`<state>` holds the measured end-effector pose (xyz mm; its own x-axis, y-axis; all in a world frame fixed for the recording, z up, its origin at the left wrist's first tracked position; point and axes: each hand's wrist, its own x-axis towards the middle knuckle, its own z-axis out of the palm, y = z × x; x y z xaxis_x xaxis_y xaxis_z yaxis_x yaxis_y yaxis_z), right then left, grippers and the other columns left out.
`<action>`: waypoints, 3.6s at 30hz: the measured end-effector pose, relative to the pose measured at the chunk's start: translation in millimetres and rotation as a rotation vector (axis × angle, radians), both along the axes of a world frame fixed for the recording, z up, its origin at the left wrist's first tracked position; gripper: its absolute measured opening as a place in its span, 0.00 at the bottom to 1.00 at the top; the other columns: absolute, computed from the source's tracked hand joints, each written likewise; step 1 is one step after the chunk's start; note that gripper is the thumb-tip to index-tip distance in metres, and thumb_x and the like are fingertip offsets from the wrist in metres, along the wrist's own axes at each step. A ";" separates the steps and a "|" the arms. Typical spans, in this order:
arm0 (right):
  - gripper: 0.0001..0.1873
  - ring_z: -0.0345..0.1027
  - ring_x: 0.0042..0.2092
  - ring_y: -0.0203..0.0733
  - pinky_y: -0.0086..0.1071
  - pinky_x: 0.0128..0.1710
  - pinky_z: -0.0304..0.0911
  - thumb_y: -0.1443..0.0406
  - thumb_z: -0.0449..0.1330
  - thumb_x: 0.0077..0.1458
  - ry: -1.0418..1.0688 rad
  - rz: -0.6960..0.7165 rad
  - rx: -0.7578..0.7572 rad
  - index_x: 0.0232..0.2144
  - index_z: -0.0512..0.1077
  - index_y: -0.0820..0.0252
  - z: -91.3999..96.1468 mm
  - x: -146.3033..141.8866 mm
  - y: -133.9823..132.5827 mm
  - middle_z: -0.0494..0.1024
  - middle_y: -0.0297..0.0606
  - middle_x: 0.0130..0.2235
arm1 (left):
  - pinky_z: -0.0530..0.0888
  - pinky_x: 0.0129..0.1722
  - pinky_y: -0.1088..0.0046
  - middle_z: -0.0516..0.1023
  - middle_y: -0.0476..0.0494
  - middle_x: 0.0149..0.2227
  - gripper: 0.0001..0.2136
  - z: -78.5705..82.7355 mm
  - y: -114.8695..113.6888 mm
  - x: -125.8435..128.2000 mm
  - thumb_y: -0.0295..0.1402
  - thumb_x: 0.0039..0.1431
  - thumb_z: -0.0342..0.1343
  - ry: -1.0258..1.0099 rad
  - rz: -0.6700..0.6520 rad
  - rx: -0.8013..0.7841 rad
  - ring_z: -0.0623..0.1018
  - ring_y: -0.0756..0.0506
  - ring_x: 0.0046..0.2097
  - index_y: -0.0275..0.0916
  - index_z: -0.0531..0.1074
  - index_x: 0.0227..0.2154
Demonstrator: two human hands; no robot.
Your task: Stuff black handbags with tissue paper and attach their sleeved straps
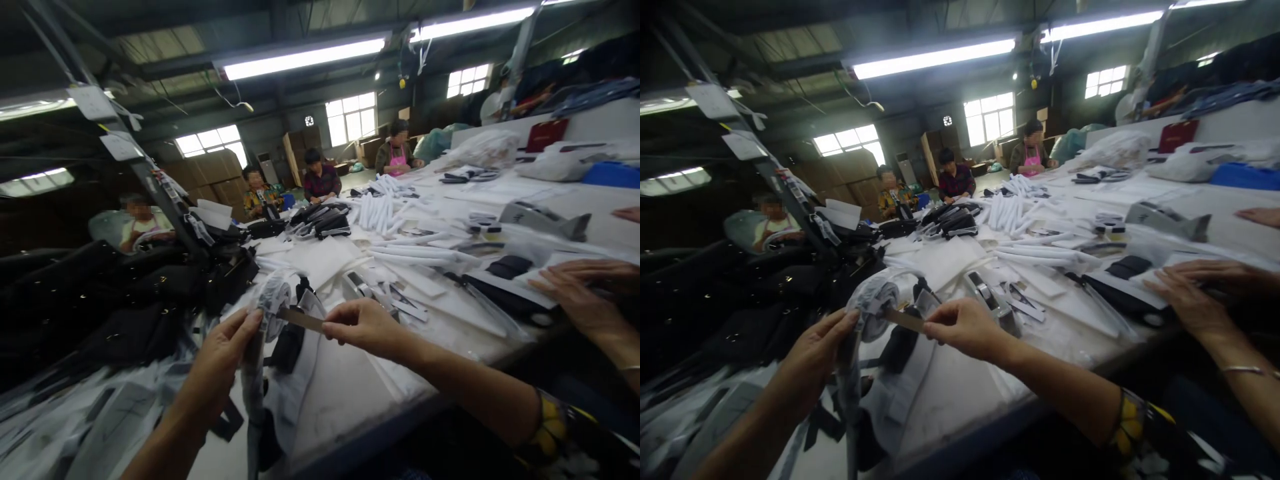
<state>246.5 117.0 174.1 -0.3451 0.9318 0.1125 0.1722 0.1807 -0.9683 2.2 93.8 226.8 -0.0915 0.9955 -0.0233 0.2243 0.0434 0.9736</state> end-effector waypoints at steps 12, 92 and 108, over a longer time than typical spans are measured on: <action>0.16 0.67 0.31 0.34 0.27 0.36 0.62 0.60 0.72 0.39 0.542 0.266 -0.388 0.31 0.81 0.64 24.4 -65.6 21.5 0.77 0.34 0.28 | 0.65 0.61 0.58 0.82 0.43 0.47 0.22 4.0 -5.3 -2.3 0.50 0.55 0.61 0.121 -0.131 0.174 0.74 0.34 0.57 0.40 0.80 0.46; 0.19 0.74 0.38 0.42 0.34 0.42 0.66 0.52 0.67 0.53 0.382 0.158 0.133 0.41 0.81 0.58 10.0 -61.3 13.6 0.82 0.37 0.38 | 0.78 0.41 0.69 0.82 0.39 0.46 0.28 -2.7 -14.3 9.5 0.48 0.46 0.69 -0.041 0.013 0.085 0.81 0.38 0.45 0.40 0.76 0.49; 0.31 0.61 0.63 0.59 0.49 0.63 0.51 0.38 0.62 0.47 -0.079 -0.555 -0.127 0.32 0.83 0.59 -90.3 98.4 48.3 0.71 0.51 0.61 | 0.80 0.34 0.73 0.82 0.43 0.43 0.29 -13.3 -7.2 10.5 0.45 0.39 0.72 -0.219 0.126 0.065 0.82 0.39 0.42 0.40 0.75 0.46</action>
<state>344.9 165.3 83.8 0.1963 0.9804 -0.0182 0.2809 -0.0740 -0.9569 12.7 86.6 213.4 -0.2145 0.9767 0.0071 0.0046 -0.0063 1.0000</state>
